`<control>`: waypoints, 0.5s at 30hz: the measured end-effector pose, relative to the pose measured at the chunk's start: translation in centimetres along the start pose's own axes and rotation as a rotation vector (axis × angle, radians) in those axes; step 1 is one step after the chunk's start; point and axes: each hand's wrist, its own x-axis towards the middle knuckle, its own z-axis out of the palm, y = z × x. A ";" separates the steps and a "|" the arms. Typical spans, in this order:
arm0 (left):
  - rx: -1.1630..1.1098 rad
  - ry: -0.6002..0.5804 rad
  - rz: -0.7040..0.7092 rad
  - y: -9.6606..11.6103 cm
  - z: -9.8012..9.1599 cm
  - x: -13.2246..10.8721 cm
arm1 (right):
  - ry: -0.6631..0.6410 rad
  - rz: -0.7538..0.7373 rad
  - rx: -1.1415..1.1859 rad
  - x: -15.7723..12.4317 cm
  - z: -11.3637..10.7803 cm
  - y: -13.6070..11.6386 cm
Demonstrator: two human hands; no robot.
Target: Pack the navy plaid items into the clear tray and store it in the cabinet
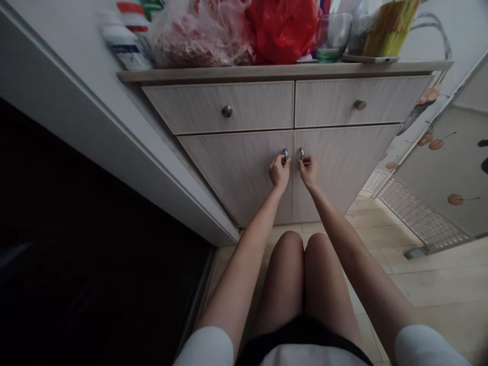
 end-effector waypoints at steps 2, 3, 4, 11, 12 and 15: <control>0.006 0.002 -0.003 -0.1 0.1 0.1 | 0.000 -0.013 0.012 0.1 0.2 0.3; 0.006 0.003 -0.006 -0.1 0.2 0.1 | 0.002 -0.020 0.020 0.1 0.3 0.4; 0.004 0.003 -0.010 -0.1 0.2 0.1 | 0.005 -0.025 0.027 0.1 0.4 0.5; -0.039 -0.049 -0.020 0.5 -0.9 0.3 | -0.008 -0.047 0.064 -0.1 -0.6 0.3; -0.059 -0.052 -0.035 0.7 -1.4 0.2 | -0.004 -0.053 0.078 -0.3 -1.2 0.1; -0.204 -0.087 -0.137 1.0 -3.4 -0.3 | -0.017 -0.077 0.202 -1.3 -3.6 -0.7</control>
